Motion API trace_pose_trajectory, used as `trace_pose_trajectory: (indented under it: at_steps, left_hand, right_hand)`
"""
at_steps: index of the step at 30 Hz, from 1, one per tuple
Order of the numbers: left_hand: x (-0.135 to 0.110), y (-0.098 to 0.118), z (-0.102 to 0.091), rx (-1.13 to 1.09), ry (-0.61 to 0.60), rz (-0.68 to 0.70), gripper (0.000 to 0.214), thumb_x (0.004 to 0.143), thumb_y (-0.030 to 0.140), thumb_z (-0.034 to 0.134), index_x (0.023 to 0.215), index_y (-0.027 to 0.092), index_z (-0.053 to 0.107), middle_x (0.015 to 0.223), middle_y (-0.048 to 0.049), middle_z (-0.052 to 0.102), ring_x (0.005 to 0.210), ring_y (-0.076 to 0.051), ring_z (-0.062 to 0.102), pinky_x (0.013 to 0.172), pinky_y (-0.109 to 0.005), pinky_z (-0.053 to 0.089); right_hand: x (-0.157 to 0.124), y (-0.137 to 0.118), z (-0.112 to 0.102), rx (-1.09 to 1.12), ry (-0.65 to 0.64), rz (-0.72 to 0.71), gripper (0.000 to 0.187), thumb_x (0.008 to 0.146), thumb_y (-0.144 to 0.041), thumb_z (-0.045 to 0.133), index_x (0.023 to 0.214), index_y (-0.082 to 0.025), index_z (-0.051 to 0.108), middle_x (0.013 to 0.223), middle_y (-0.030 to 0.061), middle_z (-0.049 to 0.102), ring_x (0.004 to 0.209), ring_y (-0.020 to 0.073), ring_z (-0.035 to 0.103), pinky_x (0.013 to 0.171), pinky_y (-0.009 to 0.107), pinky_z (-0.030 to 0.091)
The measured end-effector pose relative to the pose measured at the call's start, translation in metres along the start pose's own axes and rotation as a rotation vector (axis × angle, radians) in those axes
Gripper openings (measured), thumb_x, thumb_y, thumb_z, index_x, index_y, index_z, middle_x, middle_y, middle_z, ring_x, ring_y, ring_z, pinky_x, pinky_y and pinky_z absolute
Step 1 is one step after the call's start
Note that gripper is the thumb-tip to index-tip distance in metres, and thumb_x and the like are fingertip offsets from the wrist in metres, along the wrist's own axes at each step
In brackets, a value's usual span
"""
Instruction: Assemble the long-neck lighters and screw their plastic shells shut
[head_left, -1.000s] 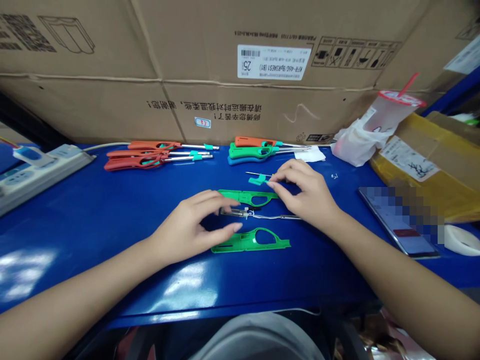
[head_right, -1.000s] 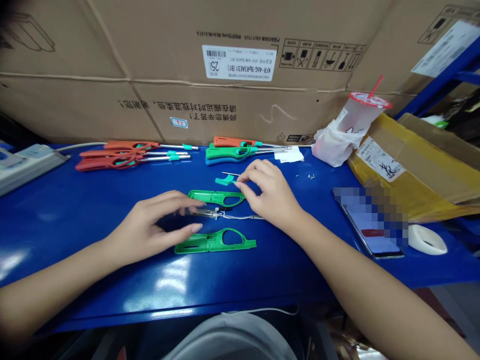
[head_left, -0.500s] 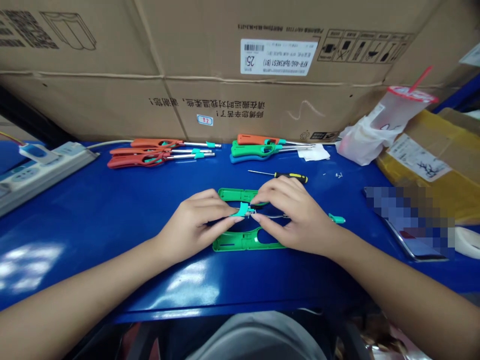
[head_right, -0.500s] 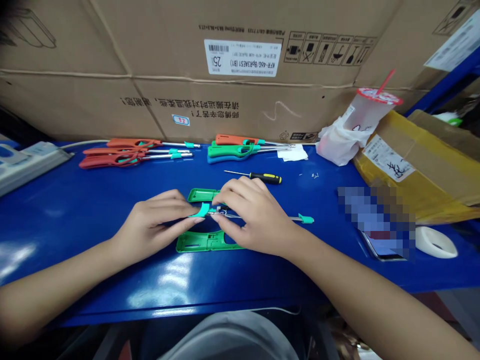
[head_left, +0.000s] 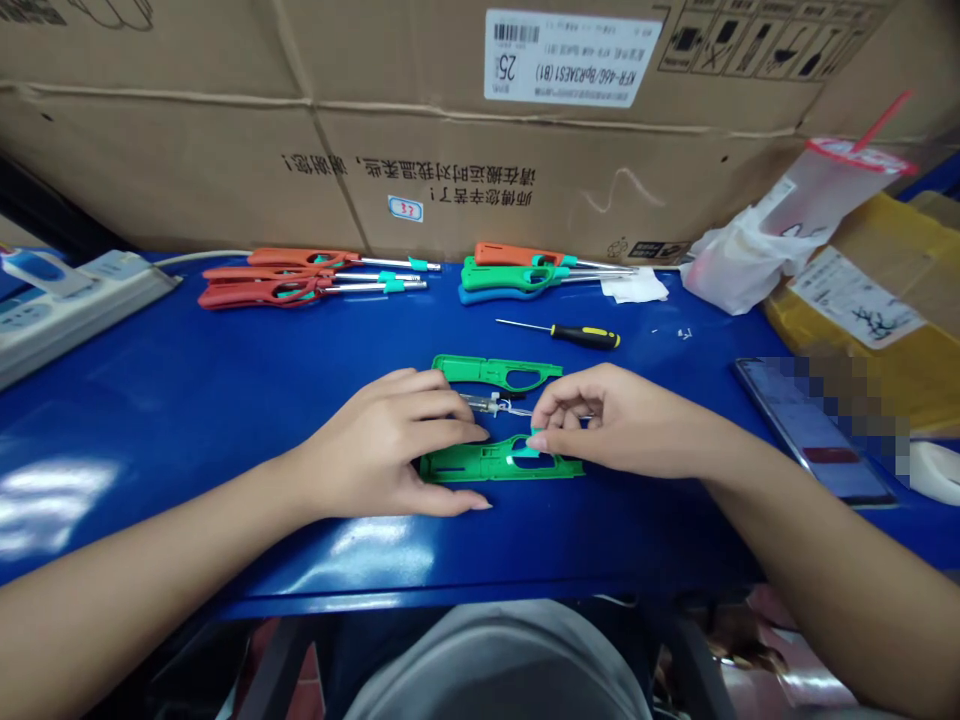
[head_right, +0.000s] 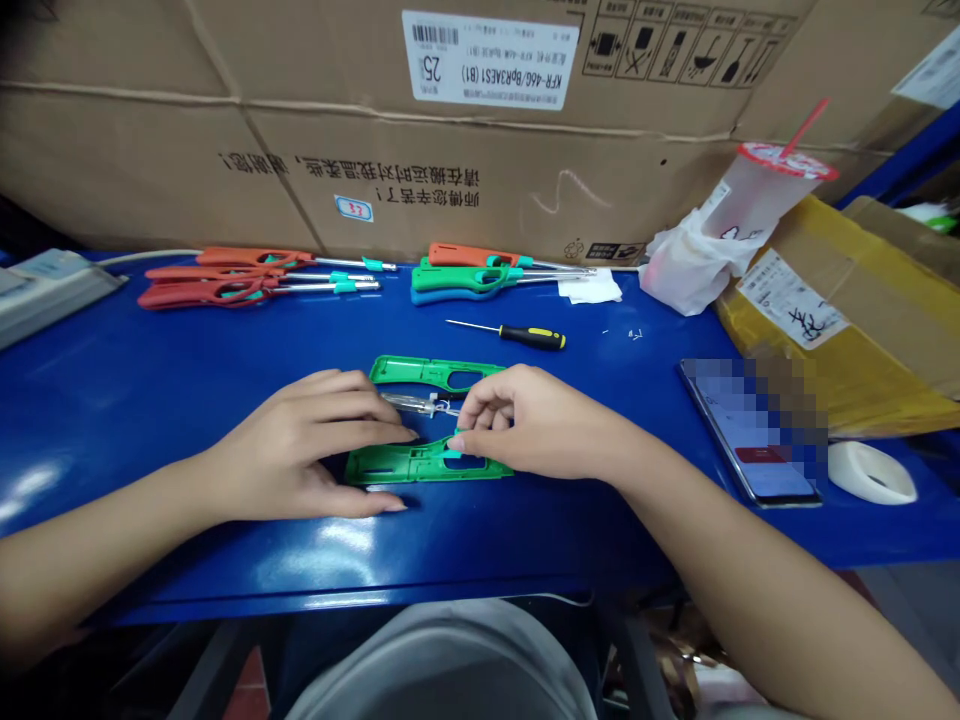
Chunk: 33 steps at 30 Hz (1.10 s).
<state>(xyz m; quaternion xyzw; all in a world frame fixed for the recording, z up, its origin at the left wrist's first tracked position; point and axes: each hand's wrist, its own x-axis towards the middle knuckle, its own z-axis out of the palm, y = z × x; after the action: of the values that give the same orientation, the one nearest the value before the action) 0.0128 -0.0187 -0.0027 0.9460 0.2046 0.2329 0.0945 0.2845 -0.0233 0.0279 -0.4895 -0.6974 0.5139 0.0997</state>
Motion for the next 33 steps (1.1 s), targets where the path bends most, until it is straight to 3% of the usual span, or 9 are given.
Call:
trace_pose_trajectory:
  at_steps: [5,15,22,33]
  left_hand:
    - [0.0000,0.0014,0.0044,-0.012,-0.062,-0.010,0.035,0.091,0.046,0.078,0.114,0.019,0.075,0.099,-0.0048,0.079,0.090,-0.022,0.070,0.080,-0.036,0.050]
    - [-0.0020,-0.0031,0.0081,-0.069,-0.108,-0.047,0.026,0.098,0.037,0.072,0.116,0.018,0.075,0.098,-0.0053,0.076,0.090,-0.021,0.070,0.082,-0.034,0.052]
    - [-0.0023,-0.0042,0.0079,-0.085,-0.126,-0.055,0.029,0.098,0.038,0.072,0.116,0.016,0.075,0.098,-0.0064,0.074,0.091,-0.022,0.071,0.082,-0.034,0.053]
    - [-0.0019,-0.0049,0.0079,-0.106,-0.134,-0.042,0.029,0.099,0.036,0.071,0.118,0.015,0.074,0.100,-0.0069,0.074,0.095,-0.022,0.071,0.083,-0.034,0.054]
  right_hand:
    - [0.0004,0.0005,0.0027,-0.100,-0.041,0.072,0.020,0.086,-0.040,0.073,0.082,-0.020,0.074,0.062,-0.0037,0.060,0.053,0.0095,0.046,0.047,0.025,0.032]
    - [-0.0006,0.0049,0.0012,-0.120,-0.116,0.122,0.035,0.089,-0.053,0.071,0.083,-0.019,0.073,0.070,-0.0002,0.070,0.060,0.0120,0.057,0.053,0.026,0.040]
    - [-0.0039,0.0020,0.0057,-0.249,-0.027,0.078,0.030,0.091,-0.049,0.068,0.083,-0.022,0.073,0.064,-0.0041,0.061,0.057,0.0107,0.049,0.050,0.026,0.034]
    - [-0.0039,0.0045,0.0009,-0.237,-0.051,0.053,0.028,0.093,-0.047,0.067,0.082,-0.021,0.070,0.063,-0.0051,0.057,0.057,0.0099,0.045,0.051,0.026,0.033]
